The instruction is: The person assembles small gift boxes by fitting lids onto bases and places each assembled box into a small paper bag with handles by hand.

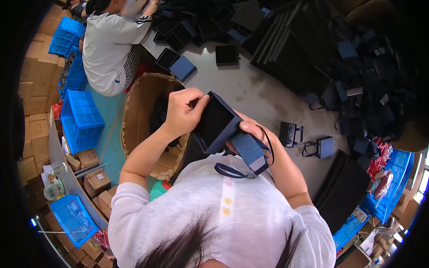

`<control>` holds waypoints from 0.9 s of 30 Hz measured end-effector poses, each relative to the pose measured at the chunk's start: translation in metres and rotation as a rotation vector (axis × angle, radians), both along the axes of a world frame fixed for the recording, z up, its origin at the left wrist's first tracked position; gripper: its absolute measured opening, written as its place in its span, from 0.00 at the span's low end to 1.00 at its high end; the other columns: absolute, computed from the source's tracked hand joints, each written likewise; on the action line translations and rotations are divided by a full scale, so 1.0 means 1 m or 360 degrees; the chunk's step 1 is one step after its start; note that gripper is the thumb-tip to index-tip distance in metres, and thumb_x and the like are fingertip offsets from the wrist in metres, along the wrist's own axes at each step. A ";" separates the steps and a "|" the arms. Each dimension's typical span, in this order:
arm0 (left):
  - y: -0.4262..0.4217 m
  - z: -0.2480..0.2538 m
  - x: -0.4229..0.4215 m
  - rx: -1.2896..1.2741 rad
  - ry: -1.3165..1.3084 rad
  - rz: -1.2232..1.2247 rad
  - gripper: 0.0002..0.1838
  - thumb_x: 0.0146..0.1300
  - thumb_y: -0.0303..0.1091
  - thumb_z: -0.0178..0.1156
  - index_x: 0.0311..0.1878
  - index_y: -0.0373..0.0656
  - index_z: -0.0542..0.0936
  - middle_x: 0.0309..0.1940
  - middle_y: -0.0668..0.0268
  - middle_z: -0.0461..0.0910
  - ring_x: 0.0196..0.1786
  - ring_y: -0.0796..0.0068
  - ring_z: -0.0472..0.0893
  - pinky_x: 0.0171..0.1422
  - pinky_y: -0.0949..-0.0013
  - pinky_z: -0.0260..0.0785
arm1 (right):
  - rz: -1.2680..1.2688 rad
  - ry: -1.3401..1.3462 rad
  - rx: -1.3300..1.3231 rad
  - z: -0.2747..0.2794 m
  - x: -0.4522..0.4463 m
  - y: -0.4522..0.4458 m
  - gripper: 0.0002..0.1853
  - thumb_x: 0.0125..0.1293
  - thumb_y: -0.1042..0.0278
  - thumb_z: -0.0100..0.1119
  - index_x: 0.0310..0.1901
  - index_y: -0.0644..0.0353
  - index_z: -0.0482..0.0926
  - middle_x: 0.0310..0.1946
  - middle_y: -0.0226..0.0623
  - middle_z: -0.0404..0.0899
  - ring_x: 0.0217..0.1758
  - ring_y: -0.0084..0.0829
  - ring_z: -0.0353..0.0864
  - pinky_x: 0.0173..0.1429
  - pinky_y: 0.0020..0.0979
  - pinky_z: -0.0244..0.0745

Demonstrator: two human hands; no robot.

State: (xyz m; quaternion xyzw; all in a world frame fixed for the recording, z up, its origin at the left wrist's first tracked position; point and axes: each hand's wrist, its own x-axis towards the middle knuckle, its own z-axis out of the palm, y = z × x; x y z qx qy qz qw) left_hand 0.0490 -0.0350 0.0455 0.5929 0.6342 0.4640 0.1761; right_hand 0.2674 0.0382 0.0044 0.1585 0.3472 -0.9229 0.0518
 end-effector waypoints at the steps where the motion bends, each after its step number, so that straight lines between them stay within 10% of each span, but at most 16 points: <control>1: -0.001 0.003 0.004 0.0005 -0.0016 -0.0015 0.07 0.57 0.24 0.62 0.24 0.34 0.77 0.18 0.59 0.73 0.19 0.67 0.71 0.24 0.70 0.60 | 0.0003 0.0003 0.0005 0.000 0.000 -0.001 0.55 0.48 0.30 0.62 0.71 0.57 0.55 0.38 0.44 0.77 0.34 0.32 0.78 0.37 0.28 0.74; 6: -0.012 0.019 0.000 -0.0254 -0.0127 -0.0170 0.07 0.61 0.29 0.60 0.31 0.34 0.79 0.22 0.61 0.77 0.25 0.75 0.75 0.30 0.74 0.65 | -0.0209 0.0100 0.0163 0.009 -0.001 -0.011 0.66 0.31 0.38 0.73 0.73 0.55 0.51 0.53 0.42 0.73 0.46 0.33 0.78 0.43 0.29 0.74; 8: -0.013 0.029 -0.001 -0.0204 -0.1097 -0.0149 0.14 0.64 0.36 0.59 0.46 0.34 0.80 0.37 0.60 0.81 0.40 0.75 0.79 0.45 0.74 0.70 | -0.0281 0.0145 0.0241 0.004 -0.003 -0.006 0.70 0.26 0.40 0.75 0.74 0.58 0.50 0.61 0.41 0.66 0.59 0.36 0.72 0.58 0.33 0.70; 9: -0.014 0.027 -0.020 -0.0221 -0.0784 -0.0420 0.39 0.58 0.50 0.65 0.66 0.36 0.67 0.59 0.57 0.72 0.60 0.66 0.73 0.63 0.65 0.65 | -0.0377 0.0226 0.0480 0.006 -0.003 -0.001 0.70 0.25 0.40 0.75 0.73 0.60 0.50 0.63 0.41 0.65 0.63 0.37 0.68 0.64 0.34 0.64; 13: -0.024 0.029 -0.020 0.0017 -0.0218 -0.0820 0.70 0.31 0.55 0.80 0.74 0.38 0.48 0.73 0.55 0.51 0.74 0.55 0.52 0.76 0.57 0.44 | -0.0455 0.0296 0.1041 0.023 0.005 0.016 0.69 0.24 0.43 0.76 0.72 0.64 0.51 0.66 0.42 0.61 0.69 0.38 0.62 0.72 0.35 0.52; 20: -0.015 0.021 -0.001 0.0186 -0.0049 -0.0800 0.61 0.26 0.32 0.79 0.70 0.40 0.57 0.66 0.52 0.60 0.69 0.47 0.60 0.72 0.52 0.56 | -0.0585 0.0451 0.1745 0.031 0.009 0.027 0.66 0.28 0.47 0.78 0.71 0.64 0.53 0.48 0.39 0.76 0.52 0.34 0.77 0.59 0.33 0.68; 23: -0.015 0.025 -0.008 0.0497 0.0470 -0.0433 0.52 0.24 0.24 0.76 0.62 0.45 0.65 0.59 0.54 0.64 0.62 0.48 0.68 0.68 0.48 0.62 | -0.0644 -0.0039 0.1418 0.022 0.022 0.038 0.49 0.51 0.37 0.67 0.68 0.60 0.62 0.32 0.28 0.74 0.35 0.20 0.71 0.43 0.25 0.67; 27: -0.017 0.016 -0.014 0.0508 0.0797 -0.0387 0.53 0.23 0.24 0.75 0.62 0.47 0.65 0.58 0.56 0.63 0.61 0.51 0.68 0.66 0.49 0.63 | -0.1220 -0.0711 0.0625 0.010 0.025 0.040 0.26 0.74 0.44 0.42 0.50 0.60 0.79 0.34 0.28 0.75 0.37 0.19 0.71 0.47 0.20 0.66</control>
